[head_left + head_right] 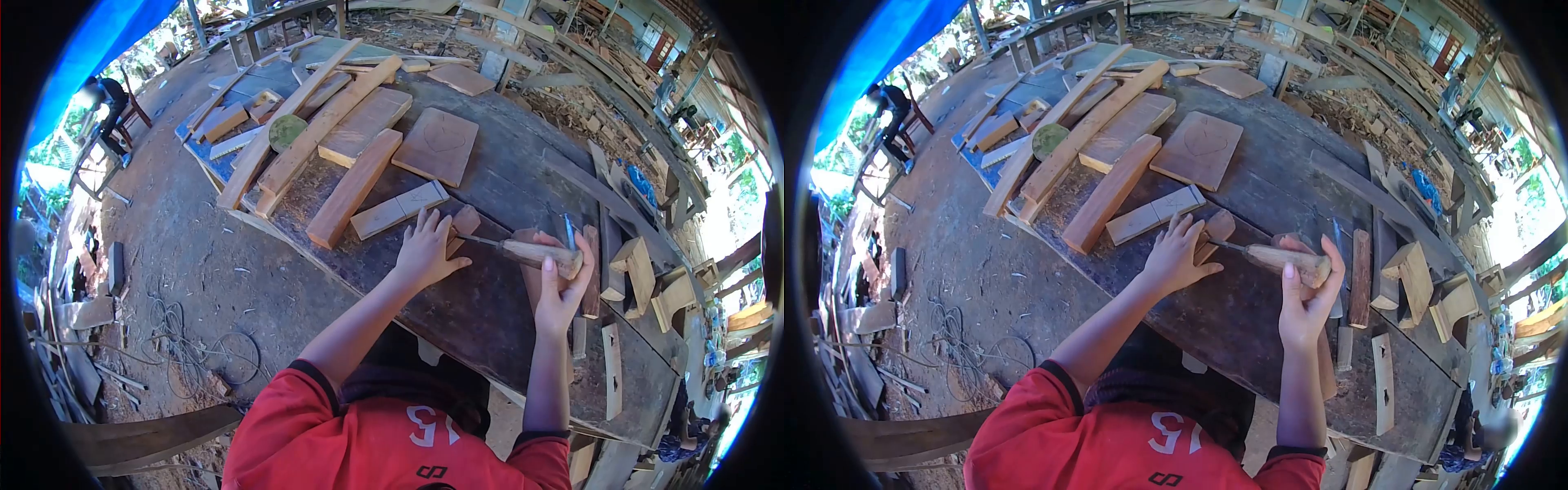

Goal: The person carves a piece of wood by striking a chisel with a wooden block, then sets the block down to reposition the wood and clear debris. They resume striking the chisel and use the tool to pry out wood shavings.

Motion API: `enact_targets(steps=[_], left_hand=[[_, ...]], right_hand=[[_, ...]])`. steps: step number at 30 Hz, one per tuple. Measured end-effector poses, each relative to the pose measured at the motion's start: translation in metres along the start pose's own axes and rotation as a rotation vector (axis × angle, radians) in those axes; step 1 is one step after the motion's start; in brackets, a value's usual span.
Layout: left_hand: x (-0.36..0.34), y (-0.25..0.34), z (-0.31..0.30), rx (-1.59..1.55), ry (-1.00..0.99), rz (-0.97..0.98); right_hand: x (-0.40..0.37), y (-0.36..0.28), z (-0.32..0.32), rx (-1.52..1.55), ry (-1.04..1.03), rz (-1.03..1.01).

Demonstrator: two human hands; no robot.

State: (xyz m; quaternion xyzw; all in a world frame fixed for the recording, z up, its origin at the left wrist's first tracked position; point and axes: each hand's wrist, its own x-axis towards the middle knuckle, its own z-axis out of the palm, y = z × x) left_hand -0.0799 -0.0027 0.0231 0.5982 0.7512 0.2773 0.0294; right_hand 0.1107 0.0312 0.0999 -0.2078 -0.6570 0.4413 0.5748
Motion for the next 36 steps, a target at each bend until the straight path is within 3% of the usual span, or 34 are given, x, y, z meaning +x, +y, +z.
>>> enact_targets(steps=[6, 12, 20, 23, 30, 32, 36], left_hand=[[0.005, -0.011, 0.012, -0.284, -0.063, -0.048], [0.004, -0.007, 0.004, -0.200, -0.096, -0.064], [0.004, -0.008, -0.003, -0.220, -0.172, -0.050], [0.004, -0.010, 0.000, -0.228, -0.176, -0.044], [0.002, -0.011, 0.000, -0.235, -0.152, -0.023], [0.002, -0.011, 0.002, -0.228, -0.139, -0.020], [0.001, -0.011, 0.001, -0.224, -0.130, -0.016]], right_hand=[[-0.014, 0.012, -0.019, -0.111, 0.020, 0.003], [-0.032, 0.025, -0.031, -0.120, 0.183, 0.117], [-0.040, 0.034, -0.051, 0.037, 0.444, 0.443], [-0.042, 0.040, -0.056, 0.076, 0.455, 0.465], [-0.037, 0.027, -0.039, 0.160, 0.474, 0.399], [-0.035, 0.027, -0.037, 0.081, 0.445, 0.249], [-0.027, 0.023, -0.033, -0.062, 0.385, 0.146]])
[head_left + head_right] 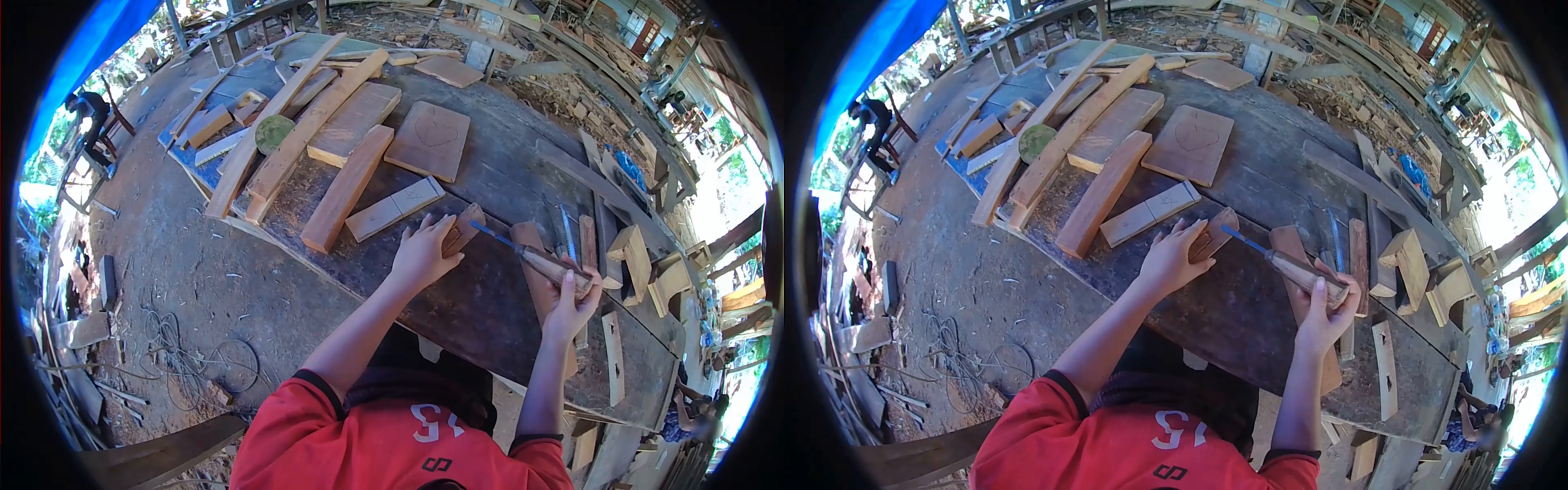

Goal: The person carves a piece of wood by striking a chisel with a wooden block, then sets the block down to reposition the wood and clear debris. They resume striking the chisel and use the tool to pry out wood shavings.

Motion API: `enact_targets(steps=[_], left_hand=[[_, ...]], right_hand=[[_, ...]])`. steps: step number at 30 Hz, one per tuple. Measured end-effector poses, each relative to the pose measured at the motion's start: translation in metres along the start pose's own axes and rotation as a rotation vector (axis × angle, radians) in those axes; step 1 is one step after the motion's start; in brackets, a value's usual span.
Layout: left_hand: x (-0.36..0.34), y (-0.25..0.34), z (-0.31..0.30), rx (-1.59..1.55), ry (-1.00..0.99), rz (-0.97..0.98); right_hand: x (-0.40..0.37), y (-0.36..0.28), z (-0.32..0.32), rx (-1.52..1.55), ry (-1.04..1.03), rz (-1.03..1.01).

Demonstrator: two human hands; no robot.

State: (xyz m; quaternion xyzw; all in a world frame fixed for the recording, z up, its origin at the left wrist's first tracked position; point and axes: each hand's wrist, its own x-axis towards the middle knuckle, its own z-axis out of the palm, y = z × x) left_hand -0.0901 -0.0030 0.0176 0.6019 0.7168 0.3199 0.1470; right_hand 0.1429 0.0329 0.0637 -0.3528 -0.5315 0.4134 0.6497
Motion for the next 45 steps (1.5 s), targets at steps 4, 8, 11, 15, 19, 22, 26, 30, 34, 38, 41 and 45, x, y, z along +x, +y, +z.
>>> enact_targets(steps=[4, 8, 11, 15, 19, 22, 26, 30, 34, 38, 41, 45], left_hand=[[0.000, 0.000, -0.002, -0.021, -0.023, 0.000], [0.000, -0.001, 0.000, -0.023, -0.007, 0.003], [0.001, -0.002, 0.002, -0.017, 0.010, 0.002], [0.002, 0.001, 0.001, -0.013, 0.008, -0.005], [0.002, 0.002, 0.003, -0.002, 0.002, 0.015], [0.001, 0.006, 0.000, -0.003, -0.045, -0.015], [0.001, 0.008, 0.004, 0.007, -0.059, -0.010], [0.000, 0.010, 0.007, 0.013, -0.053, -0.005], [0.000, 0.010, 0.010, 0.007, -0.032, -0.003], [0.000, 0.009, 0.012, 0.006, -0.036, 0.000], [0.000, 0.009, 0.011, 0.002, -0.035, 0.000], [0.000, 0.009, 0.010, 0.000, -0.045, -0.001]], right_hand=[[0.005, -0.012, 0.005, -0.018, -0.074, -0.065], [0.006, -0.021, 0.009, -0.085, -0.057, -0.068], [0.007, -0.022, 0.008, -0.110, -0.047, -0.045], [0.010, -0.017, 0.006, -0.097, -0.052, -0.019], [0.011, -0.015, 0.013, -0.132, -0.010, -0.018], [0.019, -0.006, 0.002, -0.209, -0.024, -0.109], [0.025, -0.014, 0.004, -0.230, -0.033, -0.131], [0.030, -0.022, 0.016, -0.239, -0.017, -0.157], [0.045, -0.021, 0.018, -0.334, -0.056, -0.236], [0.053, -0.024, 0.024, -0.472, -0.067, -0.341], [0.055, -0.028, 0.029, -0.415, -0.068, -0.290], [0.060, -0.021, 0.023, -0.328, -0.074, -0.205]])
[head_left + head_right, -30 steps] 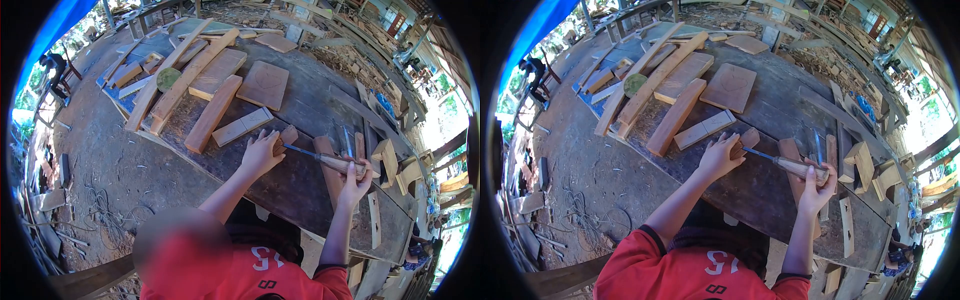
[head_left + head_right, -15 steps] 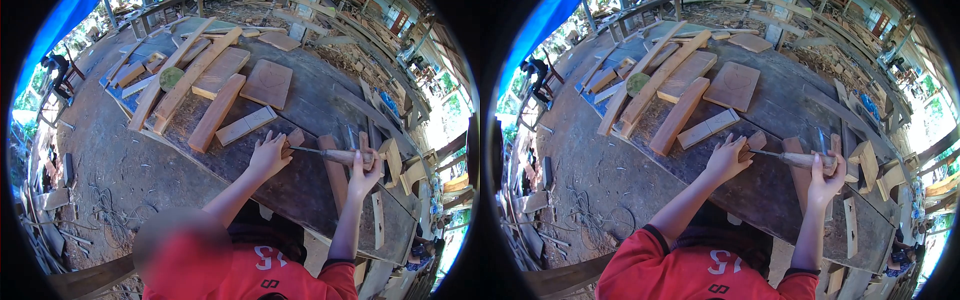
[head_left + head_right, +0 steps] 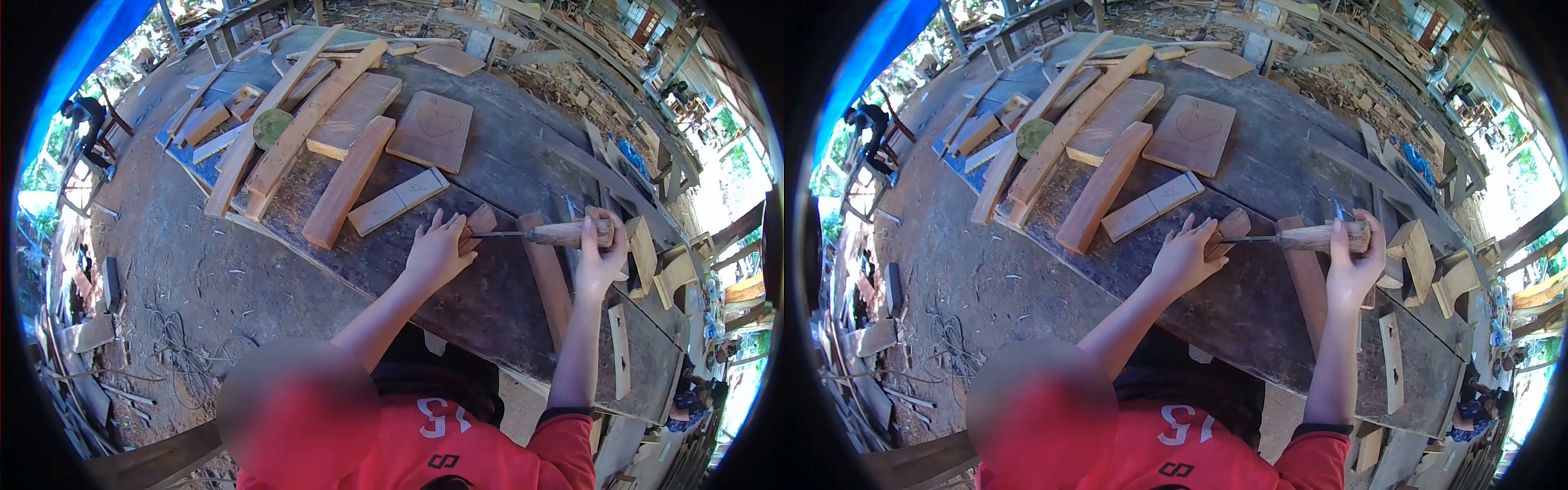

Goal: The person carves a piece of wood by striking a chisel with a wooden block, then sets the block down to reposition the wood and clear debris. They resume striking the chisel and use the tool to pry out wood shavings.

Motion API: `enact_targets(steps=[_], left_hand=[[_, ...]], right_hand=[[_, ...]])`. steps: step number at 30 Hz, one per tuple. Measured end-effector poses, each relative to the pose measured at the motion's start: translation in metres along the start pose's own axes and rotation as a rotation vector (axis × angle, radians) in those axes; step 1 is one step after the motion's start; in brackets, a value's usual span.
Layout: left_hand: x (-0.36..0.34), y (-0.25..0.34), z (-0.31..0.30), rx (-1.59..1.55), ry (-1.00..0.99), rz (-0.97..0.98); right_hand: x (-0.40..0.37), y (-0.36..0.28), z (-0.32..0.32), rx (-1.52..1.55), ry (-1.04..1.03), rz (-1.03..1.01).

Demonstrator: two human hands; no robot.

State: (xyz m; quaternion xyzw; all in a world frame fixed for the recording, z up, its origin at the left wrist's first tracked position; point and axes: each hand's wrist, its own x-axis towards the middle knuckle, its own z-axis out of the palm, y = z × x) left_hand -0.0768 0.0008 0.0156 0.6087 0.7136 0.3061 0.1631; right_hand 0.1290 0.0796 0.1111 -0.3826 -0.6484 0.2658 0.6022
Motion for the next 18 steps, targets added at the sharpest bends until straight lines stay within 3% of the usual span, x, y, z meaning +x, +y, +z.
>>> enact_targets(steps=[13, 18], left_hand=[[-0.001, 0.000, -0.002, 0.013, -0.004, 0.009], [0.001, 0.001, -0.003, 0.001, -0.019, -0.005]], right_hand=[[0.005, 0.022, -0.010, 0.036, 0.043, 0.115], [0.006, 0.011, -0.007, -0.125, -0.010, -0.057]])
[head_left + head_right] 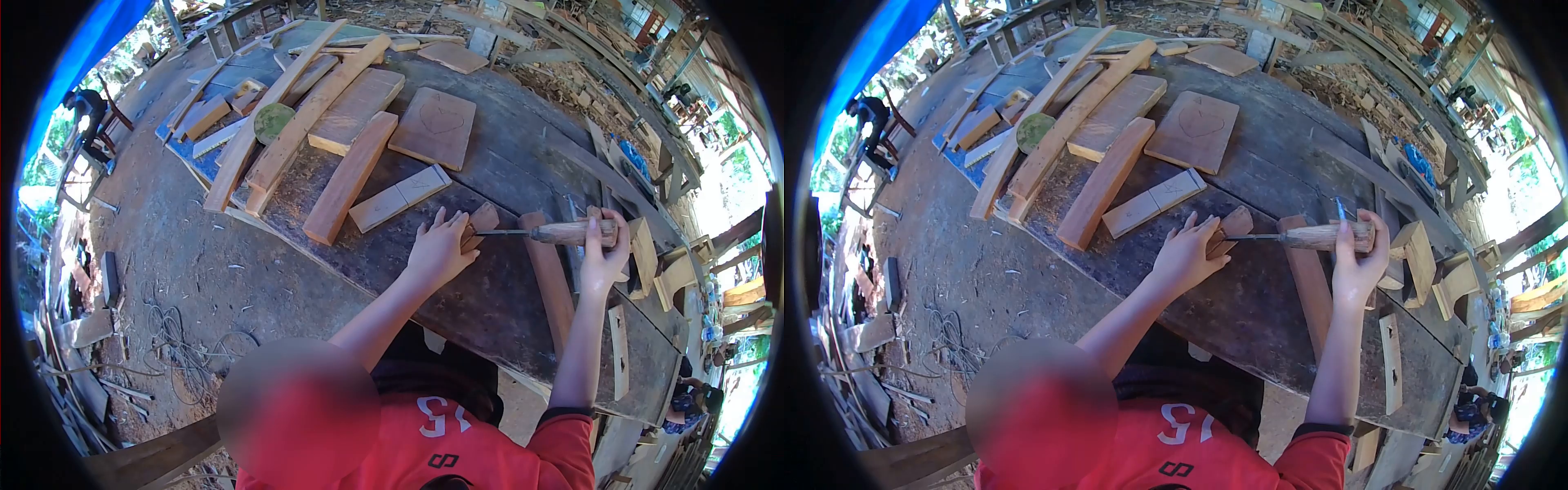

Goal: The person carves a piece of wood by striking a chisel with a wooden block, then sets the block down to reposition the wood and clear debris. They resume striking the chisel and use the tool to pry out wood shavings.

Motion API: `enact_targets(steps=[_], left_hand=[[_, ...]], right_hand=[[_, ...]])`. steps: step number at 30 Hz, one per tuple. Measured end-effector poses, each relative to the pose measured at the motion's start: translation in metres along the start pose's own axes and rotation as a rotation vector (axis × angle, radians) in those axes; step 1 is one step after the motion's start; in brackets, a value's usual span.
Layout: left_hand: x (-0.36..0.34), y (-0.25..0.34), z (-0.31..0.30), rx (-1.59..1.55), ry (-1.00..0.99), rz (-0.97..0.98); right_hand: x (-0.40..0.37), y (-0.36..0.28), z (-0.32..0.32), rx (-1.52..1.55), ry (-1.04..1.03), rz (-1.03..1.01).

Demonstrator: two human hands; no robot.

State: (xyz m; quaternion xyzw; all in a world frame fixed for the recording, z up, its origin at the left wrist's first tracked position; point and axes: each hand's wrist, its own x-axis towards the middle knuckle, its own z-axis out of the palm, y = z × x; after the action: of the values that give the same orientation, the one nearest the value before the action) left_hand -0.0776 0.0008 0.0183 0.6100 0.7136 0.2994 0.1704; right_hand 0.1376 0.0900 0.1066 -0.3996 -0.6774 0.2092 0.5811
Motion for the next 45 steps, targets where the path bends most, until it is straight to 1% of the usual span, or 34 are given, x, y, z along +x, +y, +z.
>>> enact_targets(steps=[5, 7, 8, 9, 11, 13, 15, 19, 21, 23, 25, 26, 27, 28, 29, 30, 31, 32, 33, 34, 35, 36, 37, 38, 39, 40, 41, 43, 45], left_hand=[[0.001, 0.002, 0.004, -0.075, -0.007, -0.024], [-0.001, 0.007, 0.001, -0.059, -0.014, -0.071], [-0.001, 0.010, 0.000, -0.056, -0.019, -0.063], [-0.002, 0.012, -0.002, -0.043, -0.025, -0.082], [-0.002, 0.014, -0.003, -0.028, -0.029, -0.096], [0.000, 0.013, -0.002, 0.012, -0.060, -0.102], [0.001, 0.012, -0.002, 0.011, -0.066, -0.096], [0.002, 0.009, 0.001, -0.005, -0.052, -0.079], [0.002, 0.009, 0.001, 0.011, -0.054, -0.087], [0.003, 0.011, -0.002, 0.026, -0.056, -0.095], [0.008, 0.017, -0.013, 0.068, -0.207, -0.165], [0.009, 0.022, -0.017, 0.070, -0.206, -0.160], [0.011, 0.027, -0.021, 0.144, -0.203, -0.164], [0.013, 0.031, -0.023, 0.217, -0.201, -0.167], [0.016, 0.034, -0.022, 0.217, -0.202, -0.162], [0.019, 0.040, -0.021, 0.172, -0.026, -0.077], [0.023, 0.047, -0.021, 0.126, 0.149, 0.008], [0.029, 0.054, -0.023, 0.097, 0.242, 0.109], [0.037, 0.061, -0.028, 0.093, 0.243, 0.115], [0.046, 0.068, -0.034, -0.088, 0.286, 0.294], [0.052, 0.075, -0.039, -0.271, 0.326, 0.471], [0.054, 0.088, -0.050, -0.384, 0.240, 0.435], [0.059, 0.092, -0.052, -0.386, 0.238, 0.439], [0.064, 0.094, -0.054, -0.445, 0.247, 0.437], [0.068, 0.095, -0.055, -0.504, 0.254, 0.432], [0.071, 0.092, -0.054, -0.586, 0.286, 0.500], [0.071, 0.089, -0.053, -0.584, 0.284, 0.500], [0.072, 0.085, -0.052, -0.597, 0.313, 0.539], [0.073, 0.081, -0.052, -0.615, 0.296, 0.528]], right_hand=[[-0.001, -0.036, 0.013, -0.062, -0.051, -0.062], [0.000, -0.056, 0.019, -0.197, -0.109, -0.207], [0.003, -0.057, 0.022, -0.258, -0.095, -0.298], [0.004, -0.060, 0.025, -0.261, -0.087, -0.296], [0.007, -0.067, 0.028, -0.162, -0.157, -0.157], [0.010, -0.067, 0.029, -0.218, -0.165, -0.196], [0.010, -0.072, 0.032, -0.121, -0.227, -0.081], [0.015, -0.069, 0.034, -0.151, -0.250, -0.099], [0.018, -0.076, 0.032, -0.298, -0.310, -0.029], [0.019, -0.080, 0.031, -0.334, -0.315, -0.034], [0.021, -0.082, 0.030, -0.372, -0.319, -0.040], [0.022, -0.083, 0.031, -0.375, -0.332, -0.008], [0.023, -0.084, 0.031, -0.378, -0.345, 0.024], [0.024, -0.083, 0.031, -0.380, -0.340, 0.024], [0.025, -0.080, 0.032, -0.375, -0.328, -0.026], [0.026, -0.077, 0.033, -0.370, -0.316, -0.075], [0.027, -0.073, 0.034, -0.374, -0.311, -0.074], [0.029, -0.069, 0.036, -0.376, -0.314, -0.106], [0.030, -0.067, 0.036, -0.379, -0.318, -0.140], [0.031, -0.075, 0.036, -0.382, -0.379, -0.092], [0.030, -0.075, 0.039, -0.386, -0.374, -0.092], [0.030, -0.075, 0.043, -0.393, -0.362, -0.162], [0.029, -0.076, 0.046, -0.400, -0.352, -0.231], [0.029, -0.079, 0.048, -0.380, -0.393, -0.170], [0.029, -0.080, 0.049, -0.381, -0.391, -0.168], [0.031, -0.079, 0.052, -0.410, -0.386, -0.238], [0.031, -0.079, 0.054, -0.436, -0.380, -0.308], [0.030, -0.086, 0.055, -0.439, -0.394, -0.311], [0.029, -0.086, 0.056, -0.445, -0.414, -0.312]])
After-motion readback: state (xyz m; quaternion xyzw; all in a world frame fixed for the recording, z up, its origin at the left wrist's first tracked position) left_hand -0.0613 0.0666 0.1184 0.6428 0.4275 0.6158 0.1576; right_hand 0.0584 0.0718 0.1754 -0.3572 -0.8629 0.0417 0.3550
